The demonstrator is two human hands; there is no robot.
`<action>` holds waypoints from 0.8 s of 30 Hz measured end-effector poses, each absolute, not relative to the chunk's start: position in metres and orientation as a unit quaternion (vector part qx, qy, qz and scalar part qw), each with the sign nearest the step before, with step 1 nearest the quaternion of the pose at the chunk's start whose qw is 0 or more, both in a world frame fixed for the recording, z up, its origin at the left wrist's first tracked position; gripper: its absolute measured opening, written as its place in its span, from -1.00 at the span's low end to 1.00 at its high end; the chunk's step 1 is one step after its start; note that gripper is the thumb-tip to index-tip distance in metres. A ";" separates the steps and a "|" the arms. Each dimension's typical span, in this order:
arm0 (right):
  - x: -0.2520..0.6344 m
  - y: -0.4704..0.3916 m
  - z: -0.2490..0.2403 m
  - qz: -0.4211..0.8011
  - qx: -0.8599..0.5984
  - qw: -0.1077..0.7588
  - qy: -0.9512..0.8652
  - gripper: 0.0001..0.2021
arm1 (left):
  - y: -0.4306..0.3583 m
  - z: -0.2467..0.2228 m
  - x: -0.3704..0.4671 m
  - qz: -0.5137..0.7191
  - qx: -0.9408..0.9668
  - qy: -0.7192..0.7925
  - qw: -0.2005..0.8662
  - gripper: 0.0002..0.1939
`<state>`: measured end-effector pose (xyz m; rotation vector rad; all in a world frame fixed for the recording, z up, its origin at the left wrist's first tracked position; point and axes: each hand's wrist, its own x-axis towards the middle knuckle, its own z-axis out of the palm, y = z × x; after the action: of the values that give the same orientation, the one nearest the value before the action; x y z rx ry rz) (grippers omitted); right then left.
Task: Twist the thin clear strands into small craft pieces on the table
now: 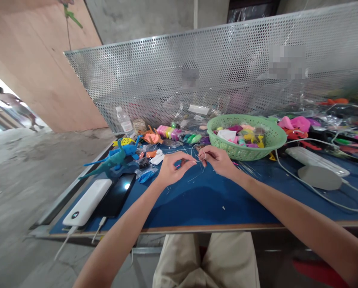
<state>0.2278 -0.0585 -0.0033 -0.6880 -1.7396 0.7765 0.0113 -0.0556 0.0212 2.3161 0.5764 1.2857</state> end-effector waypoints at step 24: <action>0.239 -0.070 0.015 -0.038 -0.306 0.494 -0.813 -0.85 | -0.038 0.006 0.013 0.412 0.870 0.234 -0.138 -0.91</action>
<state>0.2393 -0.0697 0.0152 -0.7426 -1.9711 -0.0933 0.0125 -0.0381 0.0056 3.0025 0.8066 1.4202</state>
